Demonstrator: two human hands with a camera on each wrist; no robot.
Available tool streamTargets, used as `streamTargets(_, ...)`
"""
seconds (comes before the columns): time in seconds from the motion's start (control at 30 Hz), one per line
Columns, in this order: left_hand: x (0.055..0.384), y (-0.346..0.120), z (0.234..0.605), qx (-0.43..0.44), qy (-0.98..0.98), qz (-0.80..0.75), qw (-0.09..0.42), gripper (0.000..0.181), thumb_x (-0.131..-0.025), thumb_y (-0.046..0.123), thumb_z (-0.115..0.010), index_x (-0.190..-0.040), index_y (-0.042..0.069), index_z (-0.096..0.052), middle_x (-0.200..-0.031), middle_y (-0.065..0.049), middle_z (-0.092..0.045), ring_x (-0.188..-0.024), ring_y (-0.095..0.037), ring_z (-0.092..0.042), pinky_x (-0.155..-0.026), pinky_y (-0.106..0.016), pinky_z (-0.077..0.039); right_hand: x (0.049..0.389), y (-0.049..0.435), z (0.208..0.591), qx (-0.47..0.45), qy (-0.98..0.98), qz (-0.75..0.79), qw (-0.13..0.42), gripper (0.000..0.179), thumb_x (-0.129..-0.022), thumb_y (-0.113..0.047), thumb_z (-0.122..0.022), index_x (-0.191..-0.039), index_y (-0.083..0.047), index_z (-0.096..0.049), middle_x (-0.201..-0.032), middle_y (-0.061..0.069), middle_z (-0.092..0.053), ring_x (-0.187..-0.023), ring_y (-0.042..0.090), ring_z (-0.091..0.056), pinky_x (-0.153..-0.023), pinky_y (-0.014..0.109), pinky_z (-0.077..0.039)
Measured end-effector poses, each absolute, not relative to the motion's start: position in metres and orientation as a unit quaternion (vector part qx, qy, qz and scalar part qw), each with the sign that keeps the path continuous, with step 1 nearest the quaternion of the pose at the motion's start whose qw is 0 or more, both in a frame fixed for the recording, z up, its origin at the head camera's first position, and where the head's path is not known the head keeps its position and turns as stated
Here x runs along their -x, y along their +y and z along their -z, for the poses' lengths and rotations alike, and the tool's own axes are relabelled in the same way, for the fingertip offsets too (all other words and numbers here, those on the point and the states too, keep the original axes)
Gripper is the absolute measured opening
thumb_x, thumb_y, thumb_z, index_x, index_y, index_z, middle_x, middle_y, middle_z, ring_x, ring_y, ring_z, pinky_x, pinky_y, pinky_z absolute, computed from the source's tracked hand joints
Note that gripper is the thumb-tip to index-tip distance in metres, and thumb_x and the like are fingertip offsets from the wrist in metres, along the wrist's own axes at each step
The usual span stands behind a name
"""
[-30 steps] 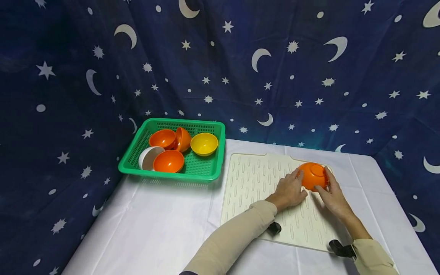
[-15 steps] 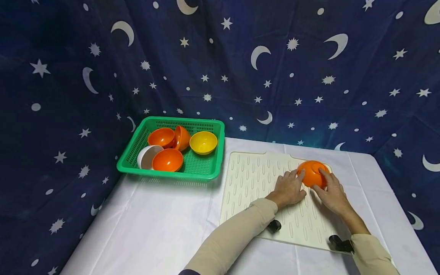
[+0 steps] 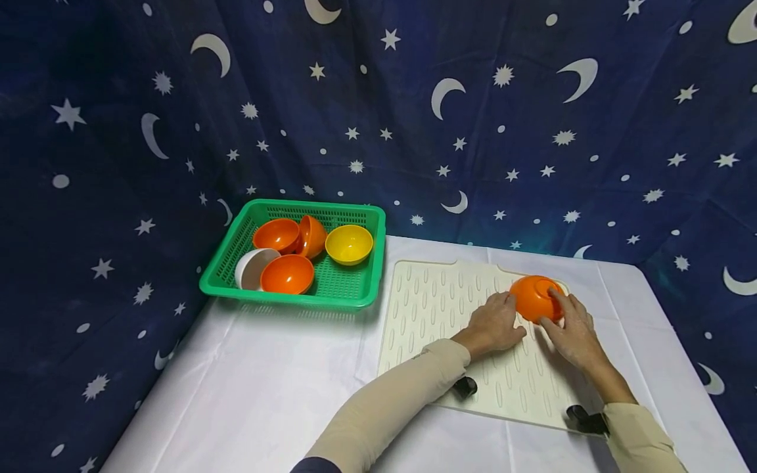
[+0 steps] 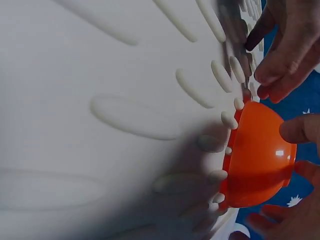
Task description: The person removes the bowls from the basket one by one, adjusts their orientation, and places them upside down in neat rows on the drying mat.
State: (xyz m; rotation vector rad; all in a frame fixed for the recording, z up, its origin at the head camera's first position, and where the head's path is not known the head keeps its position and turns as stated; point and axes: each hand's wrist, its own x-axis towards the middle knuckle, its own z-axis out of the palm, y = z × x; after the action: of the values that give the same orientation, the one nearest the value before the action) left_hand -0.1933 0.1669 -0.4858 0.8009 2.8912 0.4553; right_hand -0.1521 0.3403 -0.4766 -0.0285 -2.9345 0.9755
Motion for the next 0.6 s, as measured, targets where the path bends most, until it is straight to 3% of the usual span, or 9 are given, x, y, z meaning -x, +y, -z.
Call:
streamTargets(0.23, 0.182, 0.147, 0.485, -0.295, 0.939, -0.174, 0.02, 0.067, -0.098, 0.039, -0.061, -0.155, 0.011, -0.039, -0.156, 0.004, -0.042, -0.144, -0.01, -0.035, -0.109, -0.022, -0.035, 0.14, 0.326, 0.467, -0.057, -0.938, -0.327, 0.099, 0.069, -0.098, -0.012, -0.061, -0.153, 0.009, -0.027, -0.159, 0.034, -0.017, -0.143, 0.056, -0.015, -0.109, 0.075, -0.014)
streamTargets(0.6, 0.161, 0.12, 0.457, -0.377, 0.918, -0.114, -0.043, 0.069, -0.1, 0.037, -0.057, -0.157, 0.007, -0.034, -0.159, -0.002, -0.039, -0.145, -0.019, -0.035, -0.115, -0.022, -0.025, 0.116, 0.306, 0.45, -0.104, -0.94, -0.307, 0.102, 0.066, -0.1, -0.019, -0.064, -0.154, 0.004, -0.034, -0.162, 0.027, -0.021, -0.144, 0.052, -0.021, -0.111, 0.071, -0.016)
